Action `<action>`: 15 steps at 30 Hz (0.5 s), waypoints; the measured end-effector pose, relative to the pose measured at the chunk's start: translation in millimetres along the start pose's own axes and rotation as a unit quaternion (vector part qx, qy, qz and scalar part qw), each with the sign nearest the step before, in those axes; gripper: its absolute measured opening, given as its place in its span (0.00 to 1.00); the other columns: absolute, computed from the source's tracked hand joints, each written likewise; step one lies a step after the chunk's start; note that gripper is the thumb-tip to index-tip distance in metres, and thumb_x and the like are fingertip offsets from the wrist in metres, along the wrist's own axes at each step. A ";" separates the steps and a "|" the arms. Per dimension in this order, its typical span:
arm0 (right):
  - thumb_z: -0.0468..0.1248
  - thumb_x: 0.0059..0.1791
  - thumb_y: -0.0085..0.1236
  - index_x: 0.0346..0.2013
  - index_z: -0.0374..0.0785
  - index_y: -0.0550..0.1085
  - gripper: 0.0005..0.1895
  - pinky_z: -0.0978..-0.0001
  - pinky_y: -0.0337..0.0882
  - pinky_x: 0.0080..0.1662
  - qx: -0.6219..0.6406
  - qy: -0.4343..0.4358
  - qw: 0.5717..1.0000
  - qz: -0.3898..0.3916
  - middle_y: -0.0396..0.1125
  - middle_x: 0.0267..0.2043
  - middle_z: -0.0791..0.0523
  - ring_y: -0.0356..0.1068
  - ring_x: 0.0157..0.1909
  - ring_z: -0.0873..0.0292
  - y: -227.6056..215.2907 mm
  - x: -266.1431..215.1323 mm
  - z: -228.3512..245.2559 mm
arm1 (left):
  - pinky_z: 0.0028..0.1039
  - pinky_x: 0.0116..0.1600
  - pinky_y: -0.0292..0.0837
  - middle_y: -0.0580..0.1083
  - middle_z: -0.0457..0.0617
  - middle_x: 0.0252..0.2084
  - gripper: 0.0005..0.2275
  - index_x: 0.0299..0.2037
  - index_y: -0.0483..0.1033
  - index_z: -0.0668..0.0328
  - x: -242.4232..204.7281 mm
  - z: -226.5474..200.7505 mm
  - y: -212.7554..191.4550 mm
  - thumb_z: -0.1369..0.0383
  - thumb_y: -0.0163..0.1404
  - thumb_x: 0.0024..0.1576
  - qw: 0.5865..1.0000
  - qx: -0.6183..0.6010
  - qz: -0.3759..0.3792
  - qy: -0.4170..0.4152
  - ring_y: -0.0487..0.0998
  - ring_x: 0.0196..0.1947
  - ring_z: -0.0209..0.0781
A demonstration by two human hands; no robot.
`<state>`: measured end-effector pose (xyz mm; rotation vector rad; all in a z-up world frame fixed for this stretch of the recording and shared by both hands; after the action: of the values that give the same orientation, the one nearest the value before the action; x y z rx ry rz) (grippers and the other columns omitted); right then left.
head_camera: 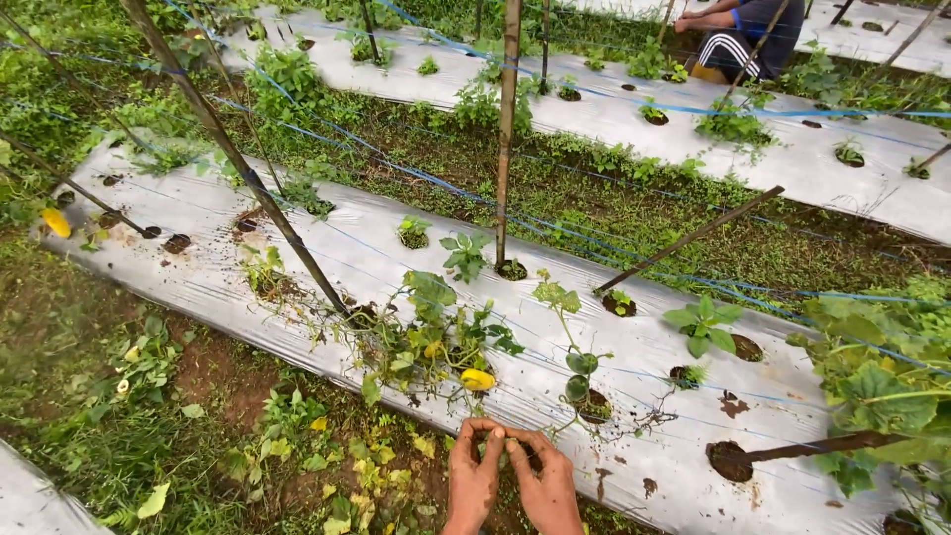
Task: Using a hand sickle and bare hands to remove weeds and grass from between rows of vegetable plants in a garden.
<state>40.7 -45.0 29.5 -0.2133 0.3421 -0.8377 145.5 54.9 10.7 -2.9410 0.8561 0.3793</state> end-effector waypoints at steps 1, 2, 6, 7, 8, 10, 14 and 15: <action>0.47 0.50 0.55 0.45 0.45 0.83 0.16 0.68 0.74 0.54 0.024 0.011 1.000 -0.008 0.80 0.46 0.59 0.77 0.52 0.62 -3.3 -0.6 4.0 | 0.28 0.47 0.70 0.76 0.49 0.34 0.11 0.37 0.75 0.57 -1.3 -5.1 2.6 0.59 0.54 0.58 1.000 -0.018 -0.002 0.005 0.75 0.38 0.39; 0.45 0.50 0.56 0.44 0.44 0.83 0.14 0.69 0.74 0.53 0.048 0.022 0.998 -0.017 0.80 0.45 0.59 0.76 0.51 0.62 -6.6 -1.3 8.2 | 0.29 0.47 0.71 0.76 0.50 0.34 0.11 0.37 0.76 0.58 -2.7 -10.4 5.1 0.59 0.55 0.57 0.999 -0.036 -0.004 0.011 0.76 0.38 0.39; 0.44 0.50 0.57 0.39 0.44 0.84 0.12 0.68 0.75 0.52 0.081 0.060 0.994 -0.051 0.83 0.42 0.59 0.78 0.49 0.62 -14.3 2.5 -6.7 | 0.26 0.45 0.68 0.76 0.44 0.41 0.14 0.42 0.77 0.49 -8.9 -24.1 8.1 0.51 0.53 0.56 0.994 0.104 -0.003 0.024 0.76 0.43 0.37; 0.39 0.50 0.58 0.41 0.42 0.82 0.09 0.69 0.74 0.47 0.136 0.064 0.988 -0.044 0.79 0.37 0.56 0.76 0.43 0.60 -11.9 4.8 -16.7 | 0.29 0.51 0.70 0.76 0.45 0.44 0.14 0.45 0.77 0.48 -10.8 -24.1 11.8 0.53 0.54 0.55 0.996 0.082 0.019 -0.001 0.77 0.47 0.38; 0.33 0.51 0.59 0.43 0.40 0.81 0.07 0.69 0.73 0.42 0.191 0.067 0.979 -0.038 0.76 0.33 0.53 0.73 0.37 0.59 -9.3 7.2 -26.4 | 0.31 0.58 0.72 0.77 0.46 0.47 0.14 0.47 0.76 0.47 -13.0 -24.2 15.4 0.54 0.55 0.55 0.997 0.060 0.041 -0.026 0.77 0.51 0.39; 0.32 0.51 0.58 0.41 0.39 0.79 0.05 0.67 0.76 0.42 0.194 0.075 0.977 -0.043 0.76 0.34 0.53 0.74 0.38 0.58 -10.7 4.7 -23.5 | 0.31 0.53 0.77 0.78 0.48 0.42 0.11 0.43 0.78 0.52 -12.9 -25.7 18.5 0.59 0.57 0.55 0.998 0.014 0.040 -0.039 0.79 0.46 0.39; 0.37 0.49 0.58 0.36 0.40 0.77 0.04 0.65 0.83 0.42 0.158 0.032 0.985 -0.063 0.74 0.55 0.57 0.77 0.50 0.58 -14.4 -0.9 -1.6 | 0.32 0.53 0.74 0.80 0.49 0.37 0.08 0.36 0.79 0.55 -2.1 -11.6 16.9 0.62 0.59 0.55 1.000 -0.007 0.016 -0.020 0.79 0.43 0.40; 0.37 0.49 0.58 0.36 0.40 0.77 0.04 0.65 0.83 0.42 0.157 0.032 0.985 -0.063 0.74 0.55 0.57 0.77 0.50 0.58 -15.9 -3.3 2.3 | 0.32 0.53 0.74 0.80 0.49 0.37 0.08 0.36 0.79 0.55 0.3 -6.1 16.1 0.62 0.59 0.55 1.000 -0.008 0.016 -0.020 0.79 0.43 0.40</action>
<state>28.5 -52.8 37.3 0.0863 0.2539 -1.0114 138.4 40.5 16.7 -2.9272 0.8994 0.4471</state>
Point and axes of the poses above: each hand's wrist, its own x-axis towards the middle knuckle, its own y-axis out of the palm, z = x × y, the point moved 8 cm from there along x, towards the middle knuckle
